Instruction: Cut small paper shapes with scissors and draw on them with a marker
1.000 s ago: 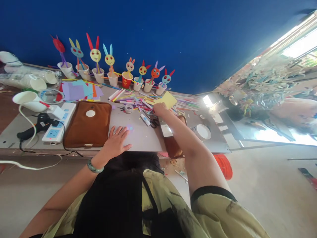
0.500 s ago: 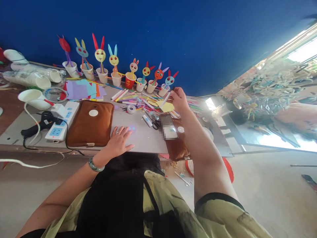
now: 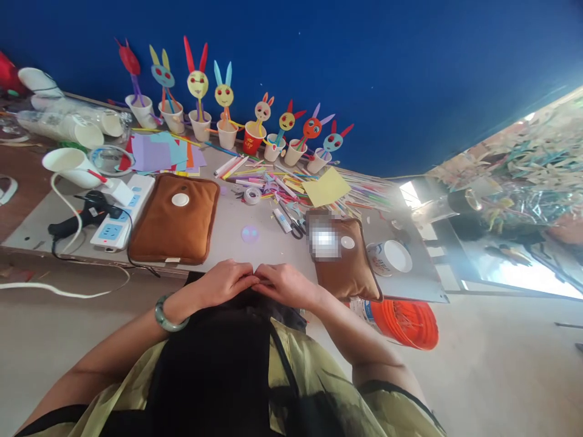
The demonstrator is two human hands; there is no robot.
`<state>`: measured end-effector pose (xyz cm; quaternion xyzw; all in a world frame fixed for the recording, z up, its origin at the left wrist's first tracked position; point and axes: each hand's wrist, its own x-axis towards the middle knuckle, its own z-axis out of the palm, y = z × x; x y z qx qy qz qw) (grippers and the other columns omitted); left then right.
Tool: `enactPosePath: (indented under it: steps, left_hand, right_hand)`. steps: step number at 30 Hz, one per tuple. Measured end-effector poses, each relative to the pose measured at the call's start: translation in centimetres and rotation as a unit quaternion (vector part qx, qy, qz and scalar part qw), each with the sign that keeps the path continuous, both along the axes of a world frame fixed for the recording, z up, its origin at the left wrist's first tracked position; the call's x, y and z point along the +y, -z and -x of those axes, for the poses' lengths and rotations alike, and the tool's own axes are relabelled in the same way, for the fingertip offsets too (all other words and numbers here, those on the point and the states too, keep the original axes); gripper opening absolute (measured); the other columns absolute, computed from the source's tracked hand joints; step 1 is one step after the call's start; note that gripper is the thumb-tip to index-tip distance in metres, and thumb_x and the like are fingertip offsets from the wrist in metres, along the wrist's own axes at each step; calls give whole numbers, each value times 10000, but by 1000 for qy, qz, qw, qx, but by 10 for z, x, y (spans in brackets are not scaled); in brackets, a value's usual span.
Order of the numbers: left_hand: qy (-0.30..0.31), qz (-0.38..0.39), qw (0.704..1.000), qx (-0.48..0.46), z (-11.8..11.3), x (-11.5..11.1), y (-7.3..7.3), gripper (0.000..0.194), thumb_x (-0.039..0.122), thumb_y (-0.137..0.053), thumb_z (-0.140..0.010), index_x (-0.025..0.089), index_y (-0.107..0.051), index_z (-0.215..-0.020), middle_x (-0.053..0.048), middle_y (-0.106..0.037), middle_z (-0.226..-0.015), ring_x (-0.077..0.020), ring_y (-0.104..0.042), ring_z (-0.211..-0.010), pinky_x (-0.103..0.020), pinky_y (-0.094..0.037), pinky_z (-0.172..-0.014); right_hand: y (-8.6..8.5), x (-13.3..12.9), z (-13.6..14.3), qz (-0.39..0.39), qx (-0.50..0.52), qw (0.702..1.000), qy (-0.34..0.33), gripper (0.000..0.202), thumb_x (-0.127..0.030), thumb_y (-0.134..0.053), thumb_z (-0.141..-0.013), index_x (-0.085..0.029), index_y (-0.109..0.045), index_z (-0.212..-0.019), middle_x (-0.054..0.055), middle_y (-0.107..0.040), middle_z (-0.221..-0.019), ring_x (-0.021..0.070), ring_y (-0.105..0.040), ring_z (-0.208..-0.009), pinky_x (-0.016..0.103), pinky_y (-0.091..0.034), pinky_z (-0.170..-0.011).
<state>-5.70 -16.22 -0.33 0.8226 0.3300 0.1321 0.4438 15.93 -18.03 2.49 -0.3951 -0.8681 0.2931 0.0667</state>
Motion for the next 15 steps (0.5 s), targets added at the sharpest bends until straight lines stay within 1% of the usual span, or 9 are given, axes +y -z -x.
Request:
enactPosePath:
  steps: [4, 6, 8, 10, 12, 14, 15]
  left_hand:
    - [34, 51, 998, 15, 6, 0, -2, 466, 551, -398, -987, 170, -589, -801, 2, -584, -696, -134, -490, -657, -264, -304, -619]
    - [35, 73, 997, 2, 10, 1, -4, 471, 558, -396, -984, 166, -585, -803, 9, -572, -697, -128, -486, -666, -259, -314, -627]
    - [26, 91, 995, -20, 13, 2, -5, 464, 551, -391, -986, 164, -581, -815, 11, -561, -709, -127, -489, -691, -251, -333, -640]
    - [22, 110, 993, -42, 14, 3, -6, 448, 541, -398, -985, 163, -583, -831, 12, -555, -718, -126, -492, -707, -243, -349, -645]
    - [27, 127, 990, -54, 11, 2, -7, 419, 527, -419, -981, 164, -598, -872, 10, -567, -735, -125, -498, -712, -238, -364, -647]
    - [36, 134, 988, -64, 5, 0, -6, 387, 504, -431, -983, 166, -614, -939, -1, -602, -781, -130, -519, -724, -242, -386, -663]
    - [40, 132, 988, -75, 2, -1, -5, 376, 492, -428, -987, 168, -618, -974, -11, -622, -813, -137, -535, -740, -247, -401, -678]
  right_hand:
    - [-14, 4, -14, 16, 15, 1000, 15, 85, -276, -656, -897, -202, -670, -937, 33, -708, -798, 148, -621, -695, 244, -382, -624]
    - [-21, 5, -24, 51, 54, 997, 35, 93, -282, -657, -894, -204, -697, -927, 33, -716, -798, 145, -625, -688, 245, -407, -618]
    - [-23, 5, -32, 98, 118, 985, 78, 132, -315, -663, -892, -204, -714, -941, 34, -723, -807, 142, -634, -686, 243, -438, -612]
    - [-18, 3, -35, 132, 200, 961, 139, 178, -365, -708, -858, -198, -719, -916, 31, -716, -781, 139, -629, -660, 242, -453, -592]
    - [-6, 0, -29, 147, 293, 924, 198, 266, -446, -758, -798, -191, -701, -848, 17, -683, -715, 126, -587, -581, 241, -440, -536]
    - [9, -2, -18, 160, 385, 878, 236, 370, -555, -742, -774, -195, -665, -804, -4, -634, -658, 103, -510, -486, 238, -405, -468]
    - [15, -4, -11, 163, 412, 863, 244, 401, -593, -715, -782, -198, -651, -794, -13, -611, -632, 97, -484, -463, 238, -397, -454]
